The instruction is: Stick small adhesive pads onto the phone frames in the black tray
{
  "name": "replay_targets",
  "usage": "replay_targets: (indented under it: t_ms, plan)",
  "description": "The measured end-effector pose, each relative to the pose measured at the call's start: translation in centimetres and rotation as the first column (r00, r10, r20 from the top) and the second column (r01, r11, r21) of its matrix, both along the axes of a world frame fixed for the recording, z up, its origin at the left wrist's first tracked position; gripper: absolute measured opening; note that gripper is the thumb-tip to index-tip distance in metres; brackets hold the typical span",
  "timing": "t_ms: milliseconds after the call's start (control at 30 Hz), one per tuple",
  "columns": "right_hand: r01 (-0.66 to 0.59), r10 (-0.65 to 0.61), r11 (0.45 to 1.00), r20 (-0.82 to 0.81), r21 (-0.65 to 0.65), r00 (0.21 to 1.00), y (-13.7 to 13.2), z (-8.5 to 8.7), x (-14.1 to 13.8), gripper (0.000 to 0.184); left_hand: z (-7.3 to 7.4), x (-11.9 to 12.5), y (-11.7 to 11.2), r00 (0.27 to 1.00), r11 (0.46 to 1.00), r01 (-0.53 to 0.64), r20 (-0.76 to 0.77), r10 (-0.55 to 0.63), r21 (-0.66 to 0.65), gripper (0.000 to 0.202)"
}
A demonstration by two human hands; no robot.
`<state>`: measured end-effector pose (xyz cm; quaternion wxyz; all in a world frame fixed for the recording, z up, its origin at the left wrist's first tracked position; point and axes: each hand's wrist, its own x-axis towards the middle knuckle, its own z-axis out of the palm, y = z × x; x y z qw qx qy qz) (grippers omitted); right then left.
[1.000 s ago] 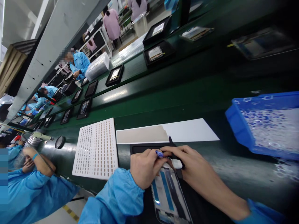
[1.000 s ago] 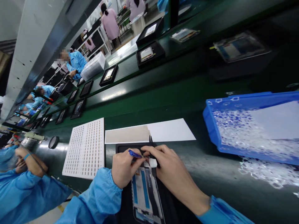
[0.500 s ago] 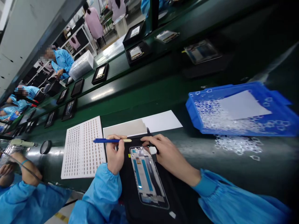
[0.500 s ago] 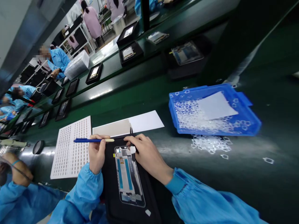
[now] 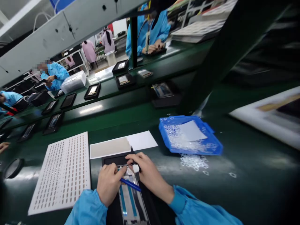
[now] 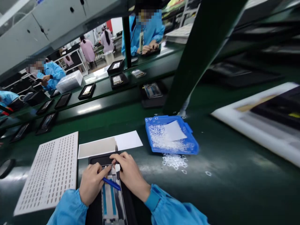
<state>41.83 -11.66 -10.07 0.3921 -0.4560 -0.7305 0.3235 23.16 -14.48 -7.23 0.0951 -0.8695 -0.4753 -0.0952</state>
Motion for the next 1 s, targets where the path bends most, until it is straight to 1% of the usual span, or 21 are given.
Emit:
replay_targets:
  t_ms: [100,167,200,267,333,367,433,500,567,600,667,700,767,800,900,1000]
  plan:
    - [0.010,-0.009,1.000,0.006,-0.024,1.000,0.0,0.1,0.0,0.048,0.1,0.1,0.0,0.999,1.000,-0.009,-0.043,0.008,-0.018,0.030]
    - [0.006,-0.006,0.999,0.006,-0.032,1.000,0.0,0.1,0.0,0.048,0.6,0.4,0.1,0.994,0.996,-0.036,-0.102,0.027,-0.087,0.033]
    - [0.005,-0.004,1.000,0.002,-0.031,1.000,0.0,0.1,0.0,0.047,0.9,0.6,0.2,0.990,0.988,-0.055,-0.135,0.035,-0.145,0.036]
    - [0.004,-0.004,1.000,-0.006,-0.017,1.000,0.0,0.0,-0.1,0.045,1.8,1.0,0.7,0.979,0.952,-0.091,-0.201,0.031,-0.293,0.038]
    - [0.014,-0.014,1.000,-0.012,-0.003,1.000,0.0,-0.2,-0.2,0.043,2.7,1.5,1.3,0.966,0.894,-0.121,-0.257,0.007,-0.430,0.036]
    - [0.022,-0.022,1.000,-0.013,0.003,1.000,0.1,-0.3,-0.2,0.042,3.1,1.7,1.7,0.960,0.869,-0.130,-0.280,-0.010,-0.477,0.035]
    - [0.041,-0.041,0.999,-0.019,0.012,0.999,0.1,-0.5,-0.3,0.039,3.6,2.0,2.3,0.948,0.841,-0.146,-0.318,-0.033,-0.521,0.034]
    - [0.064,-0.062,0.997,-0.054,0.031,0.997,0.1,-0.6,-0.4,0.031,3.9,2.0,2.6,0.942,0.835,-0.151,-0.332,-0.040,-0.529,0.036]
    - [0.090,-0.082,0.994,-0.145,0.054,0.986,0.1,-0.4,-0.2,0.024,4.0,1.9,2.6,0.949,0.837,-0.143,-0.314,-0.036,-0.528,0.036]
    - [0.117,-0.102,0.991,-0.205,0.062,0.973,0.1,-0.3,-0.1,0.024,4.0,1.9,2.5,0.955,0.838,-0.135,-0.295,-0.032,-0.528,0.035]
    - [0.215,-0.184,0.974,-0.315,0.068,0.931,0.2,-0.2,0.4,0.028,4.1,1.6,2.1,0.970,0.841,-0.109,-0.240,-0.026,-0.530,0.032]
    - [0.288,-0.248,0.955,-0.348,0.066,0.904,0.5,-0.3,0.8,0.031,4.2,1.4,2.0,0.977,0.840,-0.097,-0.210,-0.021,-0.534,0.031]
    - [0.408,-0.363,0.912,-0.372,0.048,0.855,1.2,-0.7,1.4,0.038,4.3,0.9,2.1,0.989,0.834,-0.066,-0.144,-0.017,-0.547,0.028]
    - [0.438,-0.398,0.899,-0.374,0.025,0.838,1.7,-1.0,1.6,0.044,4.4,0.6,2.3,0.994,0.833,-0.049,-0.106,-0.012,-0.552,0.028]
    - [0.433,-0.429,0.898,-0.376,-0.079,0.821,2.8,-2.0,2.2,0.057,4.5,-0.3,3.5,0.999,0.845,-0.025,0.022,0.043,-0.534,0.031]
    - [0.426,-0.449,0.893,-0.362,-0.146,0.817,3.2,-2.4,2.3,0.062,4.4,-0.5,5.6,0.988,0.881,-0.053,0.103,0.114,-0.470,0.032]
